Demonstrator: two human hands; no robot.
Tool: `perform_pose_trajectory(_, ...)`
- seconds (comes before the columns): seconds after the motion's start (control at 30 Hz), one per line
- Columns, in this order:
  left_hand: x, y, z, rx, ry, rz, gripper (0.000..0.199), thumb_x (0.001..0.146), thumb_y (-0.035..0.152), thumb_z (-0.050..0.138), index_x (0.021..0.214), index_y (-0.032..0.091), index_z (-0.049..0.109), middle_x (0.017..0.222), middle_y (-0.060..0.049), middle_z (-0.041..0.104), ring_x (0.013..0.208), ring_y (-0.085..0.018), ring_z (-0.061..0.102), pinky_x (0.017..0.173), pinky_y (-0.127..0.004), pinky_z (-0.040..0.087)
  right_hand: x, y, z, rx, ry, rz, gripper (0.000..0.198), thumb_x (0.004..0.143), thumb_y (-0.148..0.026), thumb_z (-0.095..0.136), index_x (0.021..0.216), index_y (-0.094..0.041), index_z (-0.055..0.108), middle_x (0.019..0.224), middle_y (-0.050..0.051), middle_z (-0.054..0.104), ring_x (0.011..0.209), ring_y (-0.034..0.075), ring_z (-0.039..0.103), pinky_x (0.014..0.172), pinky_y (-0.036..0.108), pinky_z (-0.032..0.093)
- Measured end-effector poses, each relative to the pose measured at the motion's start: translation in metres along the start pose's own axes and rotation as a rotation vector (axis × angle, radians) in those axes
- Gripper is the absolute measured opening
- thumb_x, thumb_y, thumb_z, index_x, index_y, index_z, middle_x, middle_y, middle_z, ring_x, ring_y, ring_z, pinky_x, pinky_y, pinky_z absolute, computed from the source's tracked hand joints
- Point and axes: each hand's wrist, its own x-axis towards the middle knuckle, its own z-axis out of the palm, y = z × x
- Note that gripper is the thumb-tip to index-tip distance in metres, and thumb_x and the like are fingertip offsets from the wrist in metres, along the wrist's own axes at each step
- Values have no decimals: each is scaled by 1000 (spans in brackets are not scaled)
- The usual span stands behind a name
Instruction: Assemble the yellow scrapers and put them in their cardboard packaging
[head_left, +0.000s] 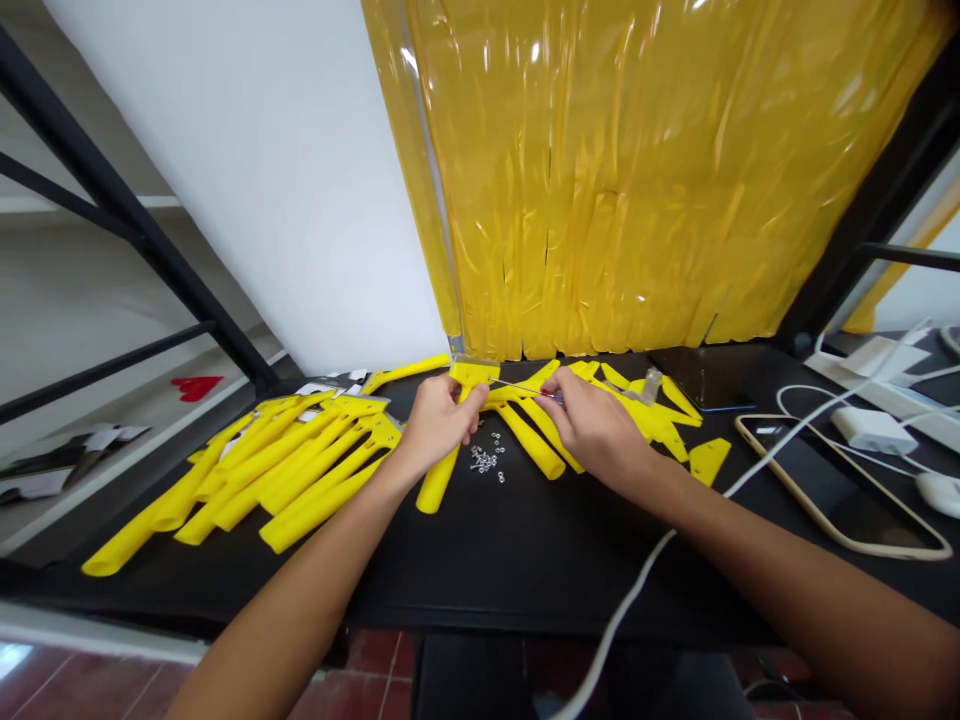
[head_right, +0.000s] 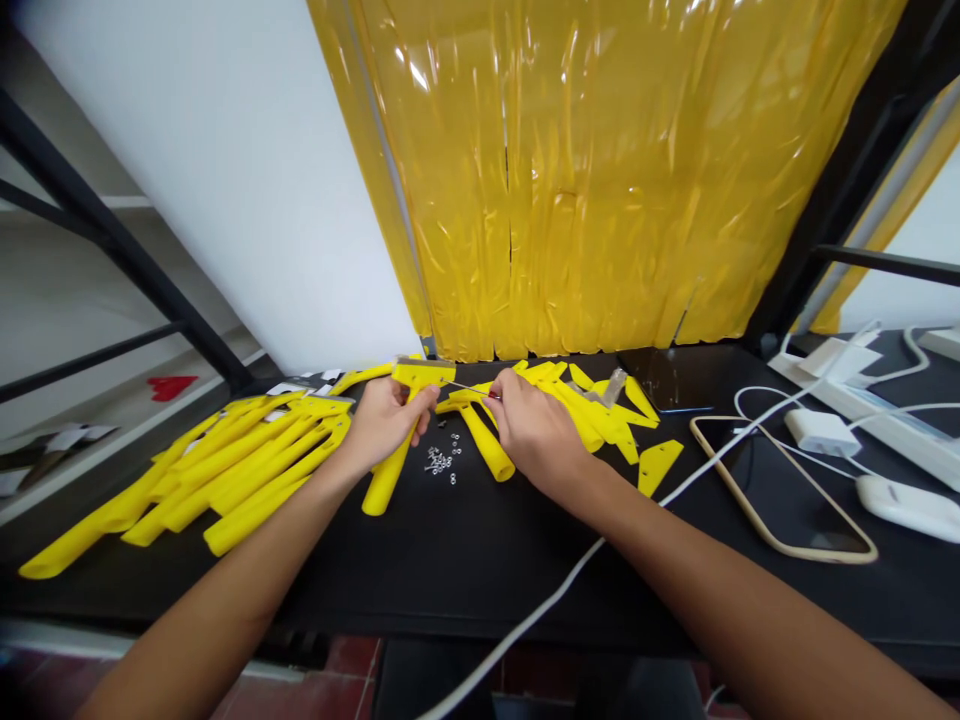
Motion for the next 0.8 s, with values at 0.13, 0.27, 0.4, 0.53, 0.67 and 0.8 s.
perform_pose_trajectory(0.13, -1, -1, 2, -15, 7, 32, 29, 90, 42, 59, 75, 18, 57, 49, 2, 57, 34, -11, 51, 38, -23, 39, 4, 2, -3, -62, -37, 46, 30, 102, -39, 40, 86, -21, 58, 88, 8, 72, 75, 22, 63, 64, 32, 33)
perform_pose_trajectory(0.27, -4, 1, 4, 12, 65, 84, 29, 89, 42, 60, 72, 18, 57, 49, 3, 56, 36, -11, 50, 39, -22, 37, 11, 8, 1, 232, -126, 33, 34, 100, -38, 40, 73, -21, 52, 74, 5, 63, 71, 19, 57, 64, 30, 36)
perform_pose_trajectory(0.4, -6, 3, 4, -5, 82, 119, 27, 88, 40, 62, 73, 19, 57, 49, 4, 55, 39, -11, 49, 41, -22, 35, 13, 8, 2, 702, -304, 306, 36, 96, -46, 43, 71, -22, 46, 56, -5, 38, 47, 11, 31, 47, 26, 25)
perform_pose_trajectory(0.53, -2, 3, -2, 9, 107, 121, 28, 87, 42, 64, 73, 18, 58, 50, 3, 54, 40, -11, 49, 42, -23, 36, 11, 7, 1, 903, -450, 351, 33, 96, -49, 45, 78, -21, 48, 56, -8, 31, 43, 8, 20, 43, 25, 18)
perform_pose_trajectory(0.67, 4, 6, -12, -36, 221, 69, 33, 86, 45, 64, 69, 18, 59, 48, 2, 52, 40, -10, 47, 43, -24, 37, 10, 6, 4, 783, -406, 134, 32, 97, -47, 43, 81, -20, 50, 61, -5, 43, 49, 10, 37, 49, 25, 33)
perform_pose_trajectory(0.8, 3, 14, -13, -416, -114, -81, 32, 89, 44, 58, 76, 15, 64, 47, 1, 52, 36, -10, 43, 39, -24, 31, 10, 0, 7, 789, -154, 132, 38, 89, -56, 57, 78, -23, 42, 67, -6, 41, 56, 11, 40, 54, 25, 37)
